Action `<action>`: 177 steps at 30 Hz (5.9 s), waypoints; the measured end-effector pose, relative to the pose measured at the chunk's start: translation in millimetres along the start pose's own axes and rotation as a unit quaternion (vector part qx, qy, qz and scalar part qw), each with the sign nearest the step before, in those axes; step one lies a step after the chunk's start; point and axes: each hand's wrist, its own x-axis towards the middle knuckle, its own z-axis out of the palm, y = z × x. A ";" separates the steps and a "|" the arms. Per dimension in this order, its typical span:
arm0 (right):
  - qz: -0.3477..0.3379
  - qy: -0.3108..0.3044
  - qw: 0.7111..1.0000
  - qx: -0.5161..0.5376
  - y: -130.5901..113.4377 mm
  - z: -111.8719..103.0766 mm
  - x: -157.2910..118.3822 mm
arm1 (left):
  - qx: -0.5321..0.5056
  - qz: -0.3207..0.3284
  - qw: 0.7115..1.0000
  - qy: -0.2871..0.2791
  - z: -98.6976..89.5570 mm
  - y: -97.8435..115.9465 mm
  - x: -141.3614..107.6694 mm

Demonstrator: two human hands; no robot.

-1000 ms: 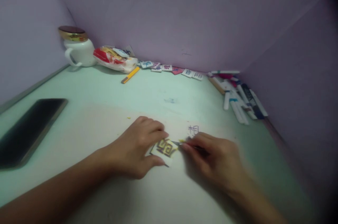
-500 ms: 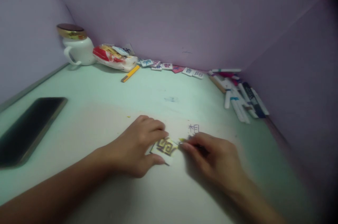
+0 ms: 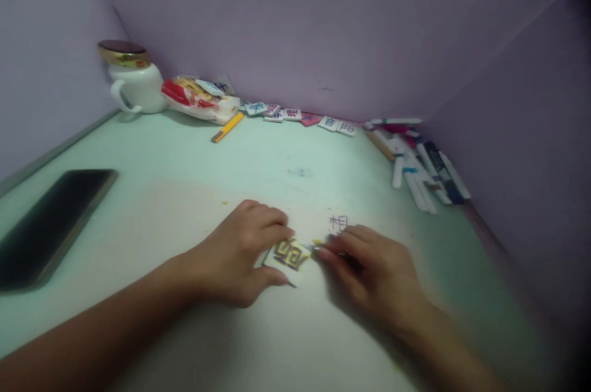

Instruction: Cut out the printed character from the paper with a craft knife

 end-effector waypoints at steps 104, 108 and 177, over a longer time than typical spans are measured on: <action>0.167 -0.013 0.986 0.025 -8.7 3.2 -1.5 | 0.001 -0.013 0.999 -0.032 -2.9 -3.4 -0.2; 0.155 -0.029 0.987 0.012 -9.3 3.2 -1.1 | -0.001 -0.016 1.000 -0.025 -0.4 -4.5 -0.7; -0.060 0.049 0.997 0.015 4.0 -3.1 -6.3 | 0.014 -0.040 0.999 -0.013 3.0 5.5 1.3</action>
